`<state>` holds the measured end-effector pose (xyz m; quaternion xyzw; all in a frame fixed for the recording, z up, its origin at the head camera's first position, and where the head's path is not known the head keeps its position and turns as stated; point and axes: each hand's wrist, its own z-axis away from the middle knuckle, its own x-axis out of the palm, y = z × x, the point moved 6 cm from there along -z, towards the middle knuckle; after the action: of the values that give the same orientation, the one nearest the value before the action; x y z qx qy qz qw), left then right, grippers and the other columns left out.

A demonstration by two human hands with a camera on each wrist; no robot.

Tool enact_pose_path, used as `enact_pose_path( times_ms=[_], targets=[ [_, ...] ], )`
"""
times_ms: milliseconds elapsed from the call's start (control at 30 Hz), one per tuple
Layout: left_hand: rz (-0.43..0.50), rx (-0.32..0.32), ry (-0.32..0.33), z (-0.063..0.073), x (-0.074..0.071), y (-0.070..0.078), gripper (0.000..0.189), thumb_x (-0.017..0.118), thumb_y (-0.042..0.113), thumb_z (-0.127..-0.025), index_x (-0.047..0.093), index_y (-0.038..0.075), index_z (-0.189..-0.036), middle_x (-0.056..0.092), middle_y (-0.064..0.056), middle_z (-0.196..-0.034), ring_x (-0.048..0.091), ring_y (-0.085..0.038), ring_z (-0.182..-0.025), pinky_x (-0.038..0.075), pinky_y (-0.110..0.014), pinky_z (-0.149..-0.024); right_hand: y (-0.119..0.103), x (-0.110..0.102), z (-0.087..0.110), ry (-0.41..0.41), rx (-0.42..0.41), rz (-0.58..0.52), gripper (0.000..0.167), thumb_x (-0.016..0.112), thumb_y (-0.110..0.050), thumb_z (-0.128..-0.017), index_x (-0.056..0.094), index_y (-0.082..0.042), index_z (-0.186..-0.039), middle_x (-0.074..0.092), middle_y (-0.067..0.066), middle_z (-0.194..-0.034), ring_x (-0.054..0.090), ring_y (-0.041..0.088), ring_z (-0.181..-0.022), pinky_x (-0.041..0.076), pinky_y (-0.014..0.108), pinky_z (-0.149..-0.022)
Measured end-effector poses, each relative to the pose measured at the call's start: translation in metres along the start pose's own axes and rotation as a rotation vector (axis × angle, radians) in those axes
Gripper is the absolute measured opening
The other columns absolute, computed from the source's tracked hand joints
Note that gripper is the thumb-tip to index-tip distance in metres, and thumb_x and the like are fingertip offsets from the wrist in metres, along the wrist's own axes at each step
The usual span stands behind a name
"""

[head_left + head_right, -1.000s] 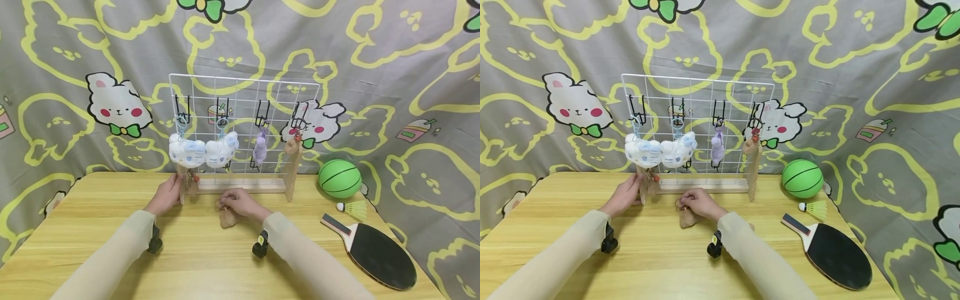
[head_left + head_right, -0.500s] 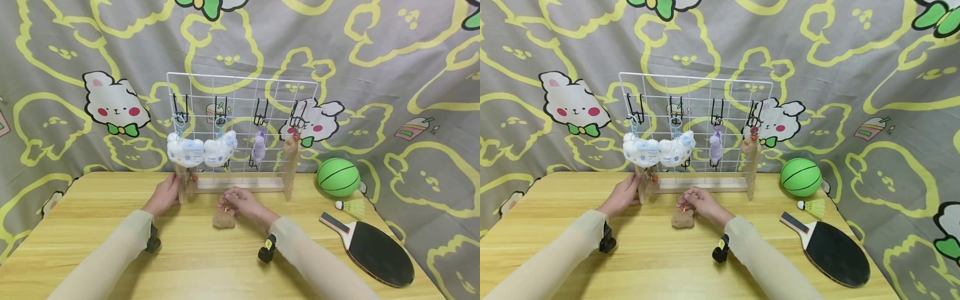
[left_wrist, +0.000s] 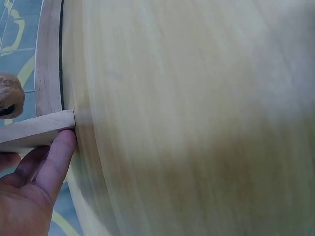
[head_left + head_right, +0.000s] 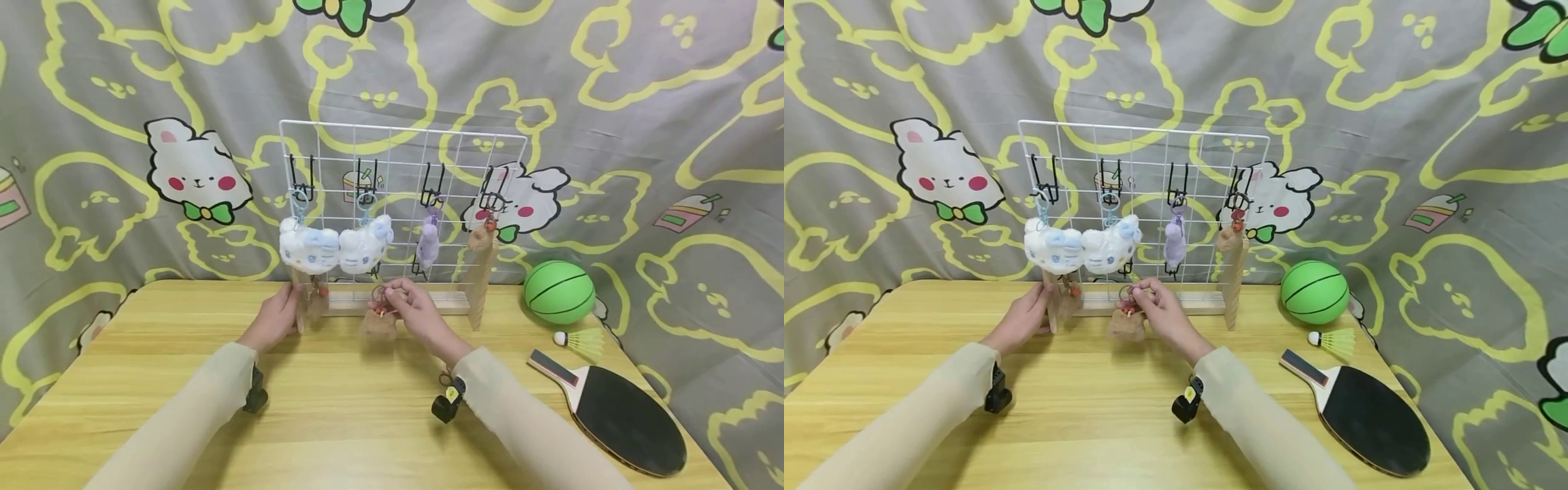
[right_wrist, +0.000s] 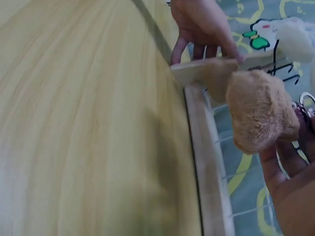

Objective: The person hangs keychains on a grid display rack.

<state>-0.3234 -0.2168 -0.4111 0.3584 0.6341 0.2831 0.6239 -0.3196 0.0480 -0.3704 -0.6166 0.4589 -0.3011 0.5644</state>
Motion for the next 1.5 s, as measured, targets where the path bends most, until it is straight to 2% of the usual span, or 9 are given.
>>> enact_pose_path(
  times_ms=[167,367,433,633,800,900,1033,1267,1500],
  targets=[
    [0.025,0.009,-0.007,-0.001,0.001,0.002,0.064,0.018,0.049,-0.114,0.033,0.001,-0.154,0.046,-0.037,-0.153,0.059,-0.052,-0.132,0.065,-0.048,-0.091,-0.014,0.000,0.001,0.050,-0.067,0.002,0.023,0.042,-0.010,-0.113,0.054,0.006,-0.123,0.072,0.032,-0.122,0.074,0.005,-0.099,0.061,0.023,-0.083],
    [0.024,0.010,-0.009,-0.002,0.000,0.004,0.067,0.017,0.051,-0.114,0.029,0.002,-0.158,0.042,-0.036,-0.157,0.057,-0.052,-0.135,0.064,-0.050,-0.094,-0.021,0.001,-0.001,0.119,-0.111,0.001,0.020,0.042,-0.007,-0.112,0.053,0.007,-0.120,0.071,0.034,-0.120,0.076,0.025,-0.107,0.061,0.021,-0.079],
    [0.025,0.008,-0.008,-0.002,0.000,0.005,0.067,0.017,0.050,-0.114,0.029,0.002,-0.159,0.042,-0.036,-0.157,0.056,-0.052,-0.136,0.064,-0.050,-0.094,-0.021,0.001,-0.002,0.142,-0.109,0.003,0.019,0.042,-0.007,-0.112,0.053,0.006,-0.119,0.072,0.034,-0.119,0.076,0.022,-0.103,0.060,0.020,-0.076],
    [0.021,0.011,0.000,-0.002,0.001,0.005,0.065,0.018,0.048,-0.115,0.030,0.001,-0.157,0.044,-0.037,-0.155,0.058,-0.053,-0.133,0.065,-0.049,-0.093,-0.011,0.002,-0.008,0.166,-0.061,0.001,0.017,0.040,-0.006,-0.113,0.051,0.006,-0.116,0.071,0.035,-0.120,0.067,0.002,-0.084,0.058,0.017,-0.072],
    [0.001,0.012,0.009,-0.001,0.002,0.004,0.064,0.018,0.047,-0.115,0.032,0.000,-0.156,0.045,-0.038,-0.154,0.059,-0.053,-0.132,0.065,-0.049,-0.092,-0.006,0.002,-0.009,0.182,-0.042,0.020,0.017,0.042,-0.005,-0.112,0.052,0.006,-0.119,0.071,0.035,-0.121,0.069,0.005,-0.084,0.057,0.016,-0.073],
    [-0.009,0.010,0.013,0.000,0.001,0.004,0.064,0.018,0.047,-0.115,0.033,-0.001,-0.155,0.046,-0.038,-0.153,0.059,-0.053,-0.132,0.065,-0.049,-0.092,-0.002,0.000,-0.009,0.190,-0.047,0.044,0.020,0.042,-0.005,-0.112,0.053,0.007,-0.122,0.071,0.032,-0.123,0.076,0.021,-0.098,0.059,0.020,-0.078],
    [-0.015,0.008,0.014,0.001,0.001,0.003,0.064,0.018,0.047,-0.115,0.034,0.000,-0.155,0.046,-0.038,-0.153,0.059,-0.052,-0.132,0.065,-0.048,-0.092,0.004,-0.001,-0.008,0.182,-0.051,0.044,0.024,0.041,-0.005,-0.112,0.054,0.009,-0.127,0.069,0.032,-0.128,0.070,0.042,-0.120,0.063,0.030,-0.093],
    [-0.020,-0.005,0.005,0.002,0.001,0.003,0.067,0.016,0.049,-0.114,0.030,0.000,-0.158,0.042,-0.037,-0.157,0.056,-0.052,-0.136,0.064,-0.050,-0.095,0.013,-0.001,-0.005,0.154,-0.008,0.032,0.027,0.037,-0.003,-0.112,0.053,0.012,-0.128,0.063,0.034,-0.137,0.066,0.044,-0.125,0.060,0.046,-0.104],
    [-0.032,-0.005,0.004,0.002,0.001,0.001,0.067,0.016,0.049,-0.114,0.032,-0.001,-0.156,0.043,-0.037,-0.156,0.056,-0.052,-0.136,0.063,-0.051,-0.097,0.021,0.000,0.001,0.142,0.021,0.039,0.030,0.035,-0.003,-0.112,0.051,0.012,-0.132,0.063,0.035,-0.135,0.068,0.047,-0.121,0.059,0.052,-0.105]
  ],
)
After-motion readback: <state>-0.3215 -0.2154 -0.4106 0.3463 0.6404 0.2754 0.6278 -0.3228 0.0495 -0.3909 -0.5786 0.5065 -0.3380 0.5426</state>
